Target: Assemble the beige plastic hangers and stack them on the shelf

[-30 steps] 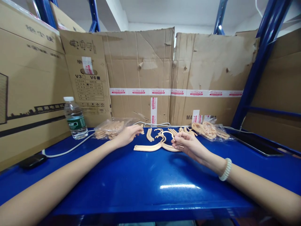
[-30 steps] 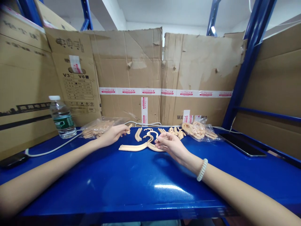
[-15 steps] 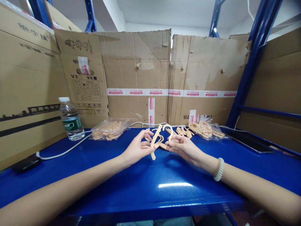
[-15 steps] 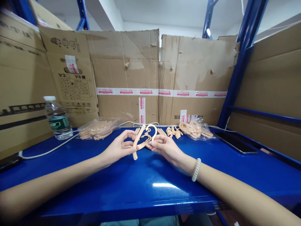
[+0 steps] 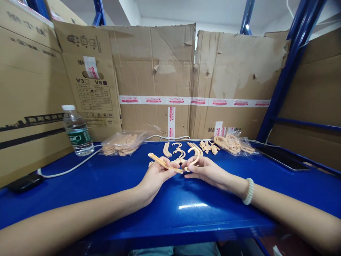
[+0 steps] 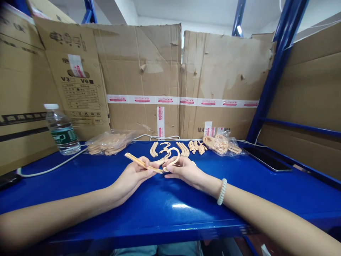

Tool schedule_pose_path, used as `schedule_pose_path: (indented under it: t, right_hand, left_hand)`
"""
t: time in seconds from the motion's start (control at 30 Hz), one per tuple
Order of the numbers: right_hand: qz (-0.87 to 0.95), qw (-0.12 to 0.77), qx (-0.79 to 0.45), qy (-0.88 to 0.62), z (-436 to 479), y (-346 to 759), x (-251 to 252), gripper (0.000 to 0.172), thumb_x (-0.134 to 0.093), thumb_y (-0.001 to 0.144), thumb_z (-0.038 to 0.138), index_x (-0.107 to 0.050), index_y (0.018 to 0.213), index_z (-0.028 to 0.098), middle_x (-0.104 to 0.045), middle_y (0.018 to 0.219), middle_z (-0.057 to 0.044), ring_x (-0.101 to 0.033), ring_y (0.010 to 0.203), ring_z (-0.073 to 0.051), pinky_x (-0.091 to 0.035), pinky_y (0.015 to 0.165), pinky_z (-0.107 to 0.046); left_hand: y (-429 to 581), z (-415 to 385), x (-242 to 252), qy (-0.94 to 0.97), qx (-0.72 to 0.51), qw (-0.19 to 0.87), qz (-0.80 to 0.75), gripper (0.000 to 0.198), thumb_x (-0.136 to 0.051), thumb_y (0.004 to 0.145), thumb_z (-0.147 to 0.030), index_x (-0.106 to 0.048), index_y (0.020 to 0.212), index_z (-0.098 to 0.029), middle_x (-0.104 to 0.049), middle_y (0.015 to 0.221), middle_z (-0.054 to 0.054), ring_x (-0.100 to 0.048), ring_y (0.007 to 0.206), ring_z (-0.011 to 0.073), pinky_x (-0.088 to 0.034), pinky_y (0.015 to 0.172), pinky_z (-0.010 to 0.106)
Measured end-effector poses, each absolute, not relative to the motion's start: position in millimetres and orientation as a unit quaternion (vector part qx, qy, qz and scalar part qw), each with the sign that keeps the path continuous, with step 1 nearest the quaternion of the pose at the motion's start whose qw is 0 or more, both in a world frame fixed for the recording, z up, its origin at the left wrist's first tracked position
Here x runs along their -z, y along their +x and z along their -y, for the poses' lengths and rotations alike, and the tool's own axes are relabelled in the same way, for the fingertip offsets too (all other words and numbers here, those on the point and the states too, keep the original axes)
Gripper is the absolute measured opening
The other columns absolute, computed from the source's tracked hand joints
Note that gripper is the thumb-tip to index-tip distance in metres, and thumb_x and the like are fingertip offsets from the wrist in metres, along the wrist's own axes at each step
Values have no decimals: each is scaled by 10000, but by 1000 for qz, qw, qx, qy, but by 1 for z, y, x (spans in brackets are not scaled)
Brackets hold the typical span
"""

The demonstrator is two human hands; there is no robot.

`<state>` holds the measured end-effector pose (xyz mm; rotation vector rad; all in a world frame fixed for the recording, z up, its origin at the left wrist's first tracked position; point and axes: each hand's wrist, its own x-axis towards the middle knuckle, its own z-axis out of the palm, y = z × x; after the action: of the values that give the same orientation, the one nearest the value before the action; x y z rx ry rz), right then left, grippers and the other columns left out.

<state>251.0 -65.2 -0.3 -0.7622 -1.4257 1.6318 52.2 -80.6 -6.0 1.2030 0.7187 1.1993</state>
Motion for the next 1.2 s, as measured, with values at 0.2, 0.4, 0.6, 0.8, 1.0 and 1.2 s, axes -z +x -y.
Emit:
schedule_pose_path:
  t: [0.2, 0.4, 0.6, 0.8, 1.0, 1.2]
  right_hand:
    - [593, 371, -652, -293, 67, 250, -1, 316, -797, 685, 306, -560, 806, 135, -681, 906, -66, -666, 856, -160, -530, 828, -305]
    - [621, 358, -634, -290, 67, 250, -1, 317, -784, 698, 341, -572, 800, 129, -687, 947, -84, -671, 845, -161, -529, 834, -315]
    - [621, 363, -634, -283, 64, 250, 3, 335, -799, 680, 329, -568, 811, 125, -693, 954, -103, -685, 851, -180, -543, 796, -299]
    - [627, 356, -631, -286, 63, 252, 4, 333, -794, 685, 338, -603, 837, 113, -698, 960, -116, -689, 847, -182, -541, 811, -305]
    - [618, 364, -634, -289, 66, 251, 1, 343, -806, 673, 314, -570, 827, 120, -696, 941, -92, -696, 817, -176, -554, 790, -288]
    - [596, 378, -651, -279, 66, 250, 2, 375, -805, 681, 285, -495, 844, 149, -696, 880, -63, -702, 763, -167, -571, 741, -283]
  left_hand:
    - [53, 79, 11, 574, -510, 553, -324, 301, -752, 638, -229, -461, 692, -173, -647, 784, 0, -619, 804, 172, -446, 831, 344]
    - [54, 77, 12, 577, -514, 545, -325, 281, -746, 622, -206, -473, 678, -170, -646, 740, -3, -635, 770, 179, -464, 802, 345]
    - [53, 76, 13, 573, -511, 552, -326, 284, -743, 624, -198, -470, 697, -171, -652, 747, -9, -635, 743, 160, -464, 784, 321]
    - [54, 77, 13, 571, -510, 551, -331, 314, -755, 615, -203, -454, 702, -175, -643, 729, -18, -625, 732, 149, -461, 775, 307]
    - [55, 80, 9, 586, -508, 539, -329, 320, -752, 625, -213, -446, 710, -178, -628, 750, -15, -617, 756, 155, -457, 780, 311]
    - [54, 85, 7, 639, -489, 475, -356, 256, -715, 670, -229, -466, 686, -174, -606, 753, 0, -599, 797, 169, -442, 782, 310]
